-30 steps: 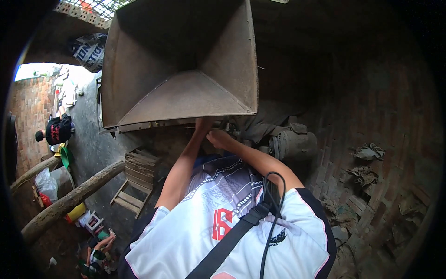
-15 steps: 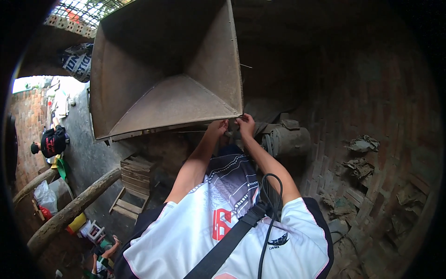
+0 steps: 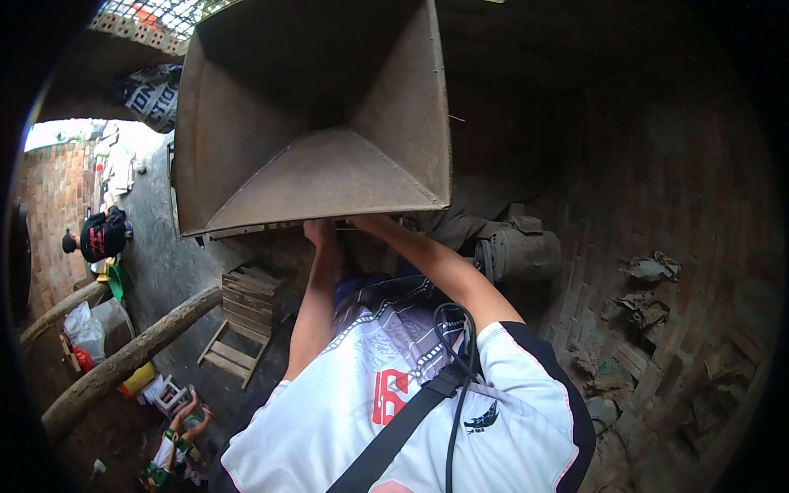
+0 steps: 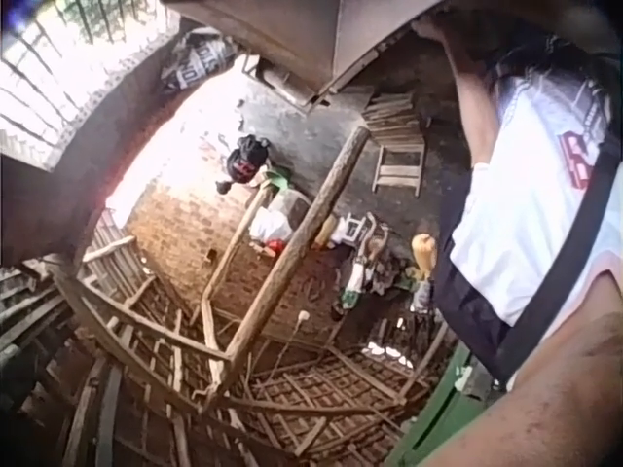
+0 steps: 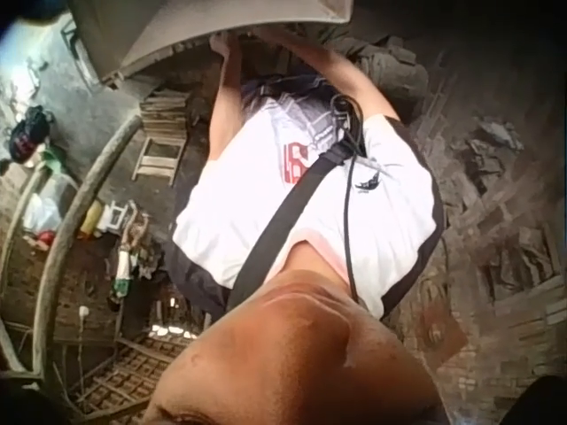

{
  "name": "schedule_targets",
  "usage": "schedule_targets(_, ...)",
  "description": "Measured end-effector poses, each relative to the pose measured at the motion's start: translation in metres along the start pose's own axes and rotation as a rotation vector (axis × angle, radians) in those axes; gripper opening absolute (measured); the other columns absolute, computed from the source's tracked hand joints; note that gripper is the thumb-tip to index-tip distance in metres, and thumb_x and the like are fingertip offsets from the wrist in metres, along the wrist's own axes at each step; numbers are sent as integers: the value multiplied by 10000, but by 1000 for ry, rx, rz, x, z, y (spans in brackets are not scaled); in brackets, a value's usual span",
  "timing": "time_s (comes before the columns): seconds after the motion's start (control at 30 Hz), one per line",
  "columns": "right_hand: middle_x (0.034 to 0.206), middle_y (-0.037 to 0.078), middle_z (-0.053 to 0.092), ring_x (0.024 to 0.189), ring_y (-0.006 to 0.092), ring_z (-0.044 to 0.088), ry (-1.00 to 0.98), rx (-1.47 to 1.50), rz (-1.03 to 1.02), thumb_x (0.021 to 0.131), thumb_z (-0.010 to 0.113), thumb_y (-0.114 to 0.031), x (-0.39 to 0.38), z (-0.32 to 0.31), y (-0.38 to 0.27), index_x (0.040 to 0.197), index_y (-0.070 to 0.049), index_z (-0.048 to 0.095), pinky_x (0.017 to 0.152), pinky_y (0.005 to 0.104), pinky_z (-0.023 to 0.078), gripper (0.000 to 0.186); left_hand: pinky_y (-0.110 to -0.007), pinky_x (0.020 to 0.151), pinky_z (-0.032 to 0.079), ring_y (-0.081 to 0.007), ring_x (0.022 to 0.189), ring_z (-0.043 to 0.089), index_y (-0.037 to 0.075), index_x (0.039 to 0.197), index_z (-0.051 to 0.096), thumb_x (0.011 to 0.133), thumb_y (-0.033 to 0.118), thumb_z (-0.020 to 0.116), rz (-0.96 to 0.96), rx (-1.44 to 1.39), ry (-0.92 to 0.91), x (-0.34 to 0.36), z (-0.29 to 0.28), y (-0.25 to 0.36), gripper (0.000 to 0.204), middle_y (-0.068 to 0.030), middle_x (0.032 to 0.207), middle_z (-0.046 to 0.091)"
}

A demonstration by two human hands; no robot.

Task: Repairing and adjusting a rice milling machine using a wrench.

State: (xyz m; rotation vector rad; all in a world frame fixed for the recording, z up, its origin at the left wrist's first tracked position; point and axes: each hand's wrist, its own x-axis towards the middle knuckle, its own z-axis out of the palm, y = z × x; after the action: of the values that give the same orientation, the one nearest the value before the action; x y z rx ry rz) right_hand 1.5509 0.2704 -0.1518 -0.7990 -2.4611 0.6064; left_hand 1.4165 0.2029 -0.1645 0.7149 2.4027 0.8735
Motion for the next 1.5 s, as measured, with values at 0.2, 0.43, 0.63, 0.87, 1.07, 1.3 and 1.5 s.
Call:
schedule_targets(0.2, 965, 235, 590, 784, 357, 620, -729, -8, 186, 730, 604, -153, -85, -15, -32, 846, 35, 598, 661, 430, 515, 221, -455, 871, 418, -380, 1021, 550, 25, 1003, 628, 786, 302, 553, 502, -61, -94, -21, 22, -2, 360, -203, 1027, 618)
schedule_targets(0.43, 876, 101, 609, 790, 211, 617, -477, 750, 285, 757, 621, -28, -95, -90, -8, 851, -2, 584, 706, 325, 490, 104, -469, 892, 408, -353, 1066, 533, 100, 1067, 623, 771, 299, 569, 731, 364, -501, -38, 107, 3, 361, -126, 1109, 608)
schedule_targets(0.63, 846, 72, 609, 737, 109, 573, -246, 762, 836, 796, 638, -55, -107, -87, -11, 958, -16, 572, 619, 256, 469, 179, -458, 914, 385, -349, 1051, 540, 113, 1095, 612, 770, 328, 568, 528, 443, -592, -51, 113, 18, 392, -128, 1114, 603)
schedule_targets(0.87, 828, 33, 609, 689, 115, 558, -131, 992, 1164, 748, 711, -77, -131, -40, -11, 1018, 15, 579, 603, 247, 453, 315, -440, 877, 409, -322, 980, 581, 73, 1031, 632, 779, 349, 549, 574, 265, -193, -55, 131, 0, 383, -134, 1030, 632)
schedule_targets(1.07, 871, 41, 630, 780, 129, 584, -193, 679, 1002, 740, 693, -59, -136, -35, -5, 1041, 25, 592, 685, 250, 465, 329, -362, 674, 504, -221, 595, 643, 24, 838, 653, 747, 241, 615, 407, -113, -469, -47, 96, 7, 238, -109, 727, 660)
schedule_targets(1.3, 887, 53, 660, 842, 141, 602, -38, 751, 1037, 756, 629, -23, -149, -71, 75, 1043, -18, 635, 762, 269, 476, 287, -311, 515, 506, -191, 577, 641, -3, 874, 625, 704, 127, 696, -29, -312, -549, -48, 96, 25, 226, -98, 719, 655)
schedule_targets(1.5, 834, 72, 657, 754, 201, 594, 435, 511, 867, 735, 646, -117, -105, -65, 134, 907, -70, 661, 675, 338, 474, 179, -279, 472, 518, -169, 630, 633, -35, 910, 607, 705, -16, 684, -74, -337, -451, -55, 93, 52, 220, -119, 787, 644)
